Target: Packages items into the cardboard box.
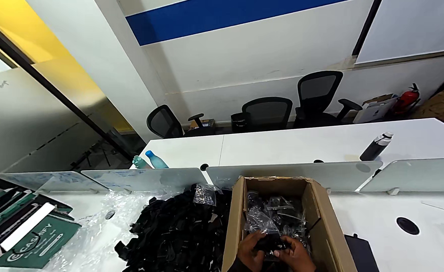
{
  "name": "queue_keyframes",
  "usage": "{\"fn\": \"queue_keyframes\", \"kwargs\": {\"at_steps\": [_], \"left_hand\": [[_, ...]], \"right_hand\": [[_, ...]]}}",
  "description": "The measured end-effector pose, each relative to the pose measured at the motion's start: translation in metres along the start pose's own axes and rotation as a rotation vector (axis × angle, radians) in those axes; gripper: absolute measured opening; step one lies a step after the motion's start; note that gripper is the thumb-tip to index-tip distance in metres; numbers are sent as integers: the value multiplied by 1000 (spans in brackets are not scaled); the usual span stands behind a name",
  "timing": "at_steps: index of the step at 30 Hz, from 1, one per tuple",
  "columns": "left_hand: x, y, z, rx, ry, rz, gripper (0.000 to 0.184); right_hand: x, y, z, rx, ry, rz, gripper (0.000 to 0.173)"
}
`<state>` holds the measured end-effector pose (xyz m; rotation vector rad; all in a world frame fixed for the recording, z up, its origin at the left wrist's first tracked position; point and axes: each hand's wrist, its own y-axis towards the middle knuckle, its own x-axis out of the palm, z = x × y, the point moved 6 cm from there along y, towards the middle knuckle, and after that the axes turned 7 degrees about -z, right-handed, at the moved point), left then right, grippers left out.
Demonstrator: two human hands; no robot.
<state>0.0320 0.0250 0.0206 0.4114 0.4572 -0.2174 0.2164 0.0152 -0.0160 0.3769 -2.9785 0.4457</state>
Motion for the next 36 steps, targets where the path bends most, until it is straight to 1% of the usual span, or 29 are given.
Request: {"fn": "queue_keyframes", "kwargs": {"at_steps": [2,3,6,7,9,11,12,14,15,16,18,22,25,29,32,36], "left_hand": [[-3,1,-1,-38,-20,23,40],[-3,1,-3,-51,-39,23,39],[-4,2,-7,-40,-127,8,38],[-4,2,-7,-46,-168,-4,38],[-5,4,-7,-90,-264,-48,39],[-4,4,-7,-116,-316,-88,40],[-3,4,-7,-121,-319,-103,41],[-1,3,-9,-117,-285,-125,43],[1,3,-11,-108,-257,-134,43],[2,3,-11,-95,-230,-135,43],[4,2,-10,-73,-167,-134,42],[8,0,-9,-48,-29,-117,41],[8,0,-1,-73,89,-86,41],[7,-1,0,-43,121,-50,45],[7,-3,1,17,131,-27,36],[13,-4,3,106,211,-38,18]], "right_hand": [[-4,3,0,-26,-18,65,53],[-4,4,-1,-37,-9,71,60],[-2,6,-3,-100,51,29,84],[-1,7,-4,-117,83,11,87],[-2,7,-6,-136,134,-7,88],[-3,7,-6,-148,157,-12,83],[-4,7,-6,-165,165,-7,74],[-6,7,-8,-210,163,30,48],[-7,7,-8,-226,155,40,37],[-7,8,-8,-239,143,46,31],[-6,8,-7,-251,128,56,24],[-6,8,-7,-262,109,69,20],[-7,10,-7,-252,71,89,21],[-10,12,-4,-214,-38,175,18],[-15,13,0,-137,-145,247,19],[-18,10,0,-70,-272,318,24]]}}
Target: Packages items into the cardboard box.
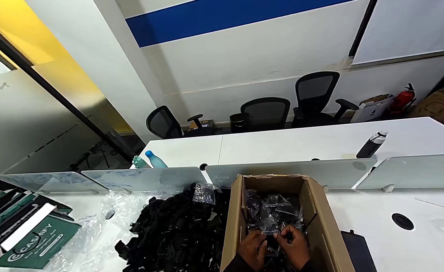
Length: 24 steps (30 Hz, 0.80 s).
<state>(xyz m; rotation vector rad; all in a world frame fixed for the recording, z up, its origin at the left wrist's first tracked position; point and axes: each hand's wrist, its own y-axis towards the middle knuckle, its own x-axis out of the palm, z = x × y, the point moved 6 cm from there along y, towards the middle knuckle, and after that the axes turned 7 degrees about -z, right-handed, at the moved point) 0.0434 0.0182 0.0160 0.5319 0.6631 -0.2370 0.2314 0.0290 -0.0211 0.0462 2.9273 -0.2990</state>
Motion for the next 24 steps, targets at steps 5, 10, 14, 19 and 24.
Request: {"fn": "queue_keyframes", "kwargs": {"at_steps": [5,10,14,19,24], "left_hand": [[7,-2,3,117,-65,-109,13],[0,3,-1,-9,-83,-46,19],[-2,3,-4,-44,-41,32,21],[-4,2,-5,-83,-30,34,22],[-4,2,-7,-122,-47,6,28]], "right_hand": [[-2,-4,-6,35,-103,32,28],[9,-6,-9,-23,138,-143,38],[12,-8,-6,-124,85,-130,33],[10,-7,-7,-178,87,-116,27],[12,-13,-17,-313,171,-180,25]]}}
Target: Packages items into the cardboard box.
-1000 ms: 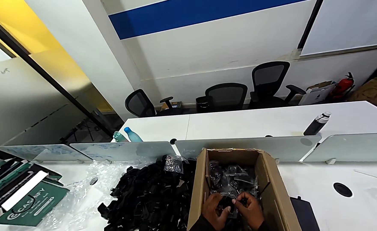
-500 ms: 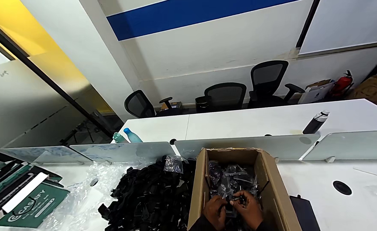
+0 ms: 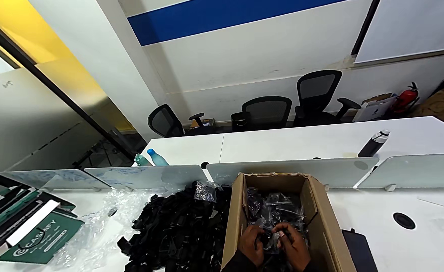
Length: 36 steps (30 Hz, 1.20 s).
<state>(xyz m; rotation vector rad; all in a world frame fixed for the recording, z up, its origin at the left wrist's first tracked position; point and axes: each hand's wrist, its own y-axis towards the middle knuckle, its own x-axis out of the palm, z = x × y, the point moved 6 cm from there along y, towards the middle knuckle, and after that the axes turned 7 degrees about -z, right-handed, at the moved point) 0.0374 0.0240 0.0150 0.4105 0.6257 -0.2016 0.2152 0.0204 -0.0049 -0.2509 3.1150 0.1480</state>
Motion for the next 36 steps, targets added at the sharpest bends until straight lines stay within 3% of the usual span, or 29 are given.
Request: {"fn": "queue_keyframes", "kwargs": {"at_steps": [4,9,16,23,30,36], "left_hand": [[0,1,0,-5,19,29,29],[-2,2,0,-8,41,75,30],[2,0,8,107,-59,-89,20],[-2,1,-1,26,-35,45,25],[8,-1,7,147,-147,-209,19],[6,0,4,146,-216,-176,22]], "right_hand": [[12,-5,-7,-44,-15,-112,47],[22,-7,1,6,-143,-279,40],[19,-3,14,153,-283,-311,33],[17,-11,1,-31,-229,-232,31],[6,-3,9,41,-342,-82,28],[-3,4,5,-59,-396,63,21]]}}
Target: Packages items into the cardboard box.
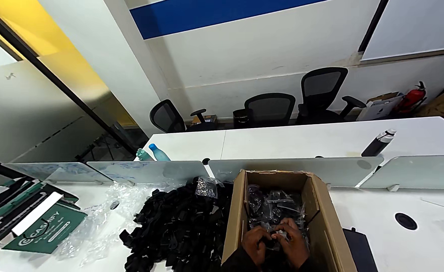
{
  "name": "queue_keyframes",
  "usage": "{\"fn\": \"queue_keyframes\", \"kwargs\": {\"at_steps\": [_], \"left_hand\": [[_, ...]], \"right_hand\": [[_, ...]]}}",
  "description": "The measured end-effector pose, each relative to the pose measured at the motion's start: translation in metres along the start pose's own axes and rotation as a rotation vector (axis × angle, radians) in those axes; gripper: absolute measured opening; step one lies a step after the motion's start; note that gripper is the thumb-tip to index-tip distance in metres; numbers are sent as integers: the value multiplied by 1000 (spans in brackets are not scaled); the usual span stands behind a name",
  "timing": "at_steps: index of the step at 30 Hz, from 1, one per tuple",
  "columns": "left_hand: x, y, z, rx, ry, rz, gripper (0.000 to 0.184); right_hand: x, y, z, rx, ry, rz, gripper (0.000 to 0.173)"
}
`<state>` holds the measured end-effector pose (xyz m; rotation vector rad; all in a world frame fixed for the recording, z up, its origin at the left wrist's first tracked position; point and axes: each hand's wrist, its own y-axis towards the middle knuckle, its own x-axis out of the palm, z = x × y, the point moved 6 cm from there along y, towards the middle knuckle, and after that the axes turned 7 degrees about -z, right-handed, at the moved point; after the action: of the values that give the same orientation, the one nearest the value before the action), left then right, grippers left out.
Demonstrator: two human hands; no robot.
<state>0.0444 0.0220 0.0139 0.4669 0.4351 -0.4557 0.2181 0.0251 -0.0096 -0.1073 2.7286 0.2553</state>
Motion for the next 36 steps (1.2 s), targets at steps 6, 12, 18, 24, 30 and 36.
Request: {"fn": "queue_keyframes", "kwargs": {"at_steps": [6,12,18,24,30,36], "left_hand": [[-2,0,0,16,-54,-13,15],[0,0,0,13,-41,-19,15],[2,0,0,-23,70,-7,16],[1,1,2,-5,3,-52,15],[0,0,-4,-52,55,16,21],[-4,1,-4,-105,80,88,23]], "right_hand": [[14,-2,3,252,-29,-308,51],[15,0,3,168,-97,-297,27],[10,0,10,193,-53,-195,12],[12,1,3,256,-34,-276,50],[6,-2,1,236,-165,-129,42],[0,-4,-9,117,-229,18,18]]}}
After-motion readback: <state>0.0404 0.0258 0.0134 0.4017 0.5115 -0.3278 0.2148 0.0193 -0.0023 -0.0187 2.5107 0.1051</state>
